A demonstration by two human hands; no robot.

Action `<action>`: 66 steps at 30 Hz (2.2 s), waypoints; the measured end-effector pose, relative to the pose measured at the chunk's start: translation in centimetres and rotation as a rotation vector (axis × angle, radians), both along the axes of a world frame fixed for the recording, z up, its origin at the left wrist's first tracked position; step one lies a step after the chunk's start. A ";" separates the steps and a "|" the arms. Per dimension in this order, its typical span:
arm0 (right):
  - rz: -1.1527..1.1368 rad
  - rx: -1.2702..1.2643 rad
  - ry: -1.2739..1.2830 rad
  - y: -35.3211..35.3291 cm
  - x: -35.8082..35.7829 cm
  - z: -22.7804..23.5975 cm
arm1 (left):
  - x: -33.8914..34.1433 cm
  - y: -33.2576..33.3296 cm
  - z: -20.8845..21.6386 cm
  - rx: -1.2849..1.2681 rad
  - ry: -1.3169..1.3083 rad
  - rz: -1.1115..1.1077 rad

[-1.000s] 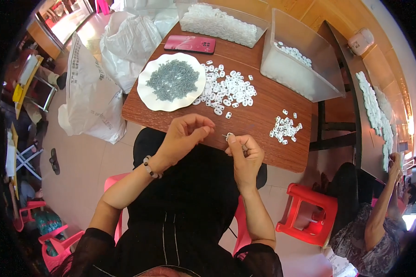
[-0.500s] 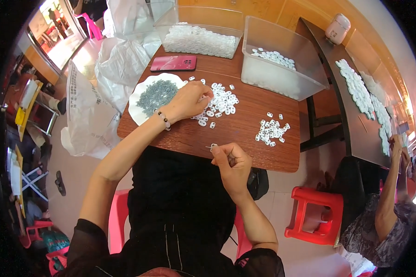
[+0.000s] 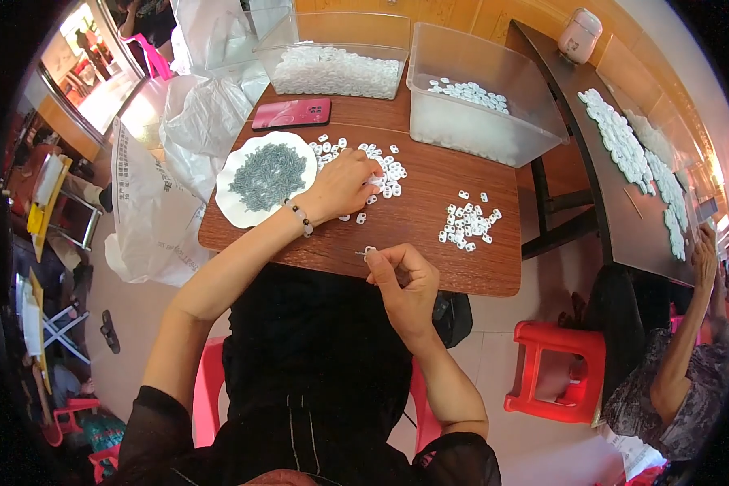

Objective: Manually assembling small plastic or electronic parts by inserting one piece into another.

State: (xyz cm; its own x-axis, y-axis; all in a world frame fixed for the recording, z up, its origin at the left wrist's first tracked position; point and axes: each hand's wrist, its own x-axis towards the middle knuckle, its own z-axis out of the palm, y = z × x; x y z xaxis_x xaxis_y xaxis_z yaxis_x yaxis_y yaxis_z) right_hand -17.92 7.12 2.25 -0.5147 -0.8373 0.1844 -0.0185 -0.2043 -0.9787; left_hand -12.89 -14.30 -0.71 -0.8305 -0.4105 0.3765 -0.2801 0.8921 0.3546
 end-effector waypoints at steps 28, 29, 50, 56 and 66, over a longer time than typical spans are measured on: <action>-0.019 0.004 -0.084 -0.4 -0.4 -0.9 | 6.9 8.1 1.8 1.629 0.503 -0.087; -0.017 0.008 -0.084 -0.4 -0.4 -1.0 | 7.2 8.4 1.9 1.607 0.487 -0.098; -0.034 0.011 0.016 -0.4 0.1 -1.3 | 8.7 10.9 0.7 1.845 0.572 0.038; -0.050 0.014 0.014 -0.5 0.1 -1.3 | 8.4 10.9 0.7 1.847 0.574 0.044; -0.125 0.047 0.035 -0.4 -0.4 -1.3 | 7.4 10.7 0.0 1.818 0.589 -0.024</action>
